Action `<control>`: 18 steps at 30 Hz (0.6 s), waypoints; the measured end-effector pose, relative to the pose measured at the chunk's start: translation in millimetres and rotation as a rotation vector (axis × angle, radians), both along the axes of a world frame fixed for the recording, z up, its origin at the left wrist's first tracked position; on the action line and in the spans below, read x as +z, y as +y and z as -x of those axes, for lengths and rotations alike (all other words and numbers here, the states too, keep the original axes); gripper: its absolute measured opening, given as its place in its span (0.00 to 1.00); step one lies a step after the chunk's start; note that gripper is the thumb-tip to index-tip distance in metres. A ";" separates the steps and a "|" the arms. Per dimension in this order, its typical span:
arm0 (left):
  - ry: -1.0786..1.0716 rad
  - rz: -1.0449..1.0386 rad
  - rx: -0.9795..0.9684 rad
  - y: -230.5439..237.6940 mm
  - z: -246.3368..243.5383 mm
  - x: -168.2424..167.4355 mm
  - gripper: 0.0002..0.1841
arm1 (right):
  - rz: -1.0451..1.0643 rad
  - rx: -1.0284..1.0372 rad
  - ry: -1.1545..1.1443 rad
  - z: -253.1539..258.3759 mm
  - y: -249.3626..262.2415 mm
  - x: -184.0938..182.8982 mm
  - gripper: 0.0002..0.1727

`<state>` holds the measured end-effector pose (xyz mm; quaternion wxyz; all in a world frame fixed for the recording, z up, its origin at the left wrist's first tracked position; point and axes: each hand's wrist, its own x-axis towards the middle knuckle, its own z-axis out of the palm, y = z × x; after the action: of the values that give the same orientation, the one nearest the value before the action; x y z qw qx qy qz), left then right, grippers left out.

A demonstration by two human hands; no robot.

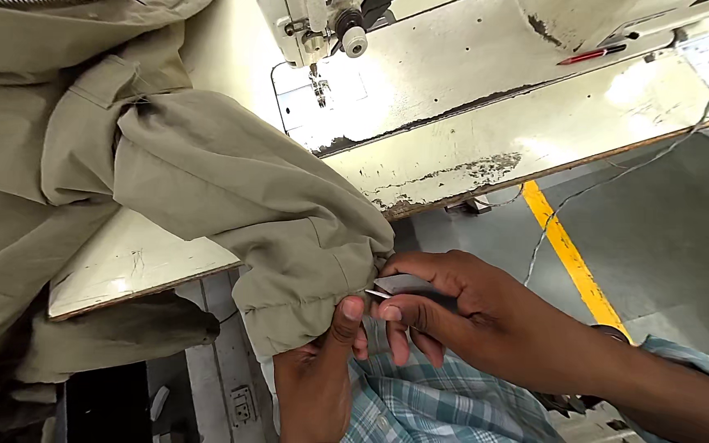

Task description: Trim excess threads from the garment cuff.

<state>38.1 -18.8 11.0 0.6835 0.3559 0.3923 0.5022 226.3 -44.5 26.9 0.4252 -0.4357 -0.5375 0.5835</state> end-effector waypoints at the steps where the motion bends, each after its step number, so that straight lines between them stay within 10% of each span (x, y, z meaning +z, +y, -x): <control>1: -0.003 0.002 -0.002 0.1 0.0 -0.5 0.06 | 0.000 0.003 -0.005 -0.5 0.2 0.3 0.12; 18: -0.088 0.055 0.007 -2.7 -6.2 -5.9 0.07 | -0.068 -0.137 0.041 8.7 0.1 -7.5 0.11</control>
<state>44.3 -21.5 5.1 0.7079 0.3132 0.3767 0.5088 217.6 -44.4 19.4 0.4895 -0.4447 -0.5170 0.5435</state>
